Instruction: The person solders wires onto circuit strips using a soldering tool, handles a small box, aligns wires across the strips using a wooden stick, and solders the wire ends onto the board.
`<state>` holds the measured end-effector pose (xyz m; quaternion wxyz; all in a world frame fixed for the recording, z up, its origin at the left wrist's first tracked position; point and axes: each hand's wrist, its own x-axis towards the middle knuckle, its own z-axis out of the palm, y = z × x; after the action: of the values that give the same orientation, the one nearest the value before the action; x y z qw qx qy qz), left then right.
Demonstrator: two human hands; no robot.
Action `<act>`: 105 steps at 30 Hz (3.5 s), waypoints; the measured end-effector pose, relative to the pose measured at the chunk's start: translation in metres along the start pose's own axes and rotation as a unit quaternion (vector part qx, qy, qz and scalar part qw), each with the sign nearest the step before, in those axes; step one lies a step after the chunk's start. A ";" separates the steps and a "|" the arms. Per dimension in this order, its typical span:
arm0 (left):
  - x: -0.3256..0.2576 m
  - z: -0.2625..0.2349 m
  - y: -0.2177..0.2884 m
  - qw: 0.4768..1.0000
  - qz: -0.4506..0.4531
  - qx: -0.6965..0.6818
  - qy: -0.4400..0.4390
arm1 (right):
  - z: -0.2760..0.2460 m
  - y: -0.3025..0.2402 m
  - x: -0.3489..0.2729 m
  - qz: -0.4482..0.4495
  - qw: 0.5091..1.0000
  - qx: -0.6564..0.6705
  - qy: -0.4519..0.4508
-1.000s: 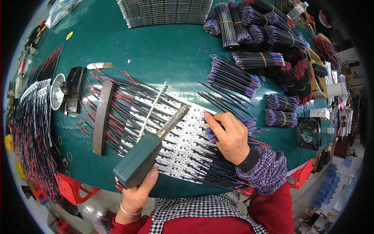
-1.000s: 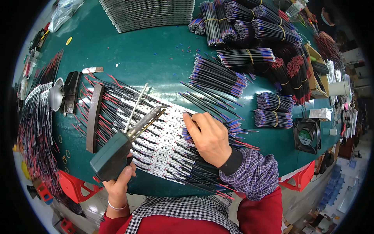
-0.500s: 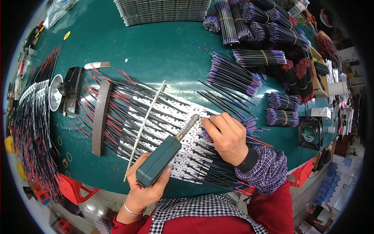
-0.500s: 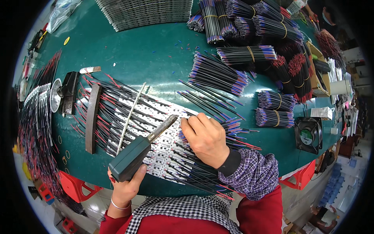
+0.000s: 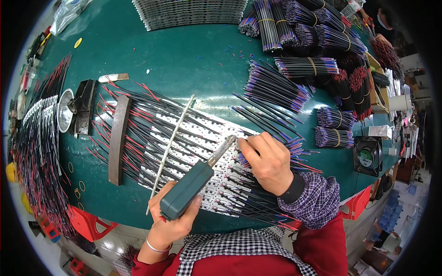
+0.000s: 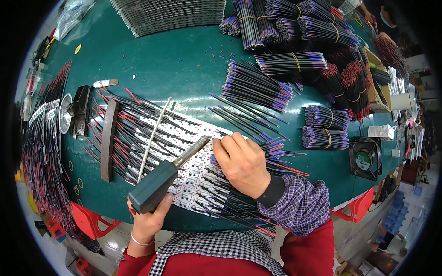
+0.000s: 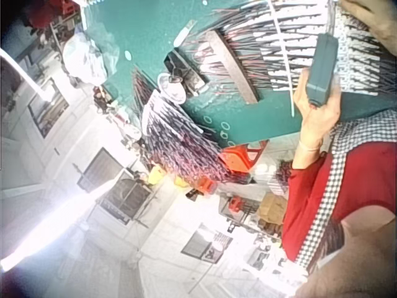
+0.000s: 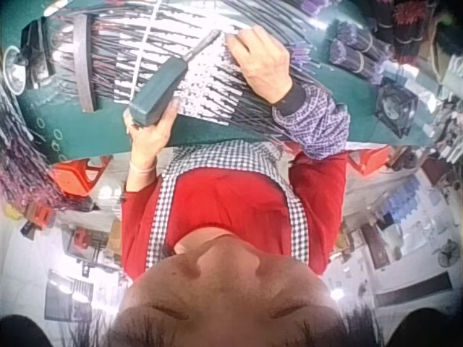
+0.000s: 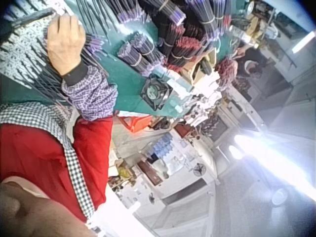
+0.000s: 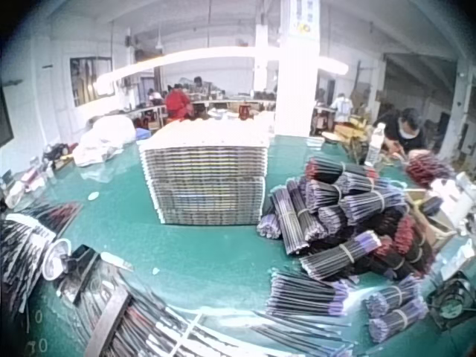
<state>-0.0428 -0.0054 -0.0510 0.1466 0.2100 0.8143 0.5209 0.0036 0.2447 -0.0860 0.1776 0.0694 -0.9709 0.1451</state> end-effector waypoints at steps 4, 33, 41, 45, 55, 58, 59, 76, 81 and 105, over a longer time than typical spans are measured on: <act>-0.011 0.000 -0.013 0.998 0.009 -0.027 0.047 | 0.001 0.000 0.000 -0.001 1.000 -0.002 0.000; -0.005 -0.003 -0.003 0.998 0.047 0.028 -0.005 | -0.001 0.002 0.002 -0.029 0.999 -0.034 -0.005; -0.003 0.000 -0.003 0.998 0.048 -0.020 0.026 | 0.000 0.002 0.001 -0.022 1.000 -0.015 0.001; -0.003 0.001 -0.006 0.999 0.048 0.008 0.005 | 0.002 0.002 0.000 -0.020 1.000 -0.007 0.013; -0.009 -0.002 -0.006 0.998 0.033 -0.040 0.043 | -0.005 0.002 0.002 -0.009 1.000 -0.009 -0.005; -0.015 -0.005 -0.009 0.995 0.027 -0.052 0.078 | -0.018 0.001 0.004 -0.044 0.998 0.022 0.043; -0.018 -0.007 -0.010 0.995 0.026 -0.051 0.079 | -0.027 -0.005 0.000 -0.046 0.998 0.023 0.043; -0.024 -0.004 0.001 0.996 -0.013 -0.066 0.057 | -0.001 -0.008 -0.009 -0.021 0.999 0.025 0.004; -0.022 -0.004 -0.003 0.998 0.012 -0.048 0.030 | 0.000 -0.006 -0.008 -0.032 0.999 0.027 0.011; -0.025 -0.005 -0.005 1.000 0.002 0.005 0.013 | -0.004 -0.011 -0.007 -0.018 0.999 0.031 -0.015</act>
<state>-0.0237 -0.0234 -0.0526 0.1340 0.2058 0.8182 0.5199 0.0131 0.2357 -0.0822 0.1630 0.0944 -0.9671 0.1709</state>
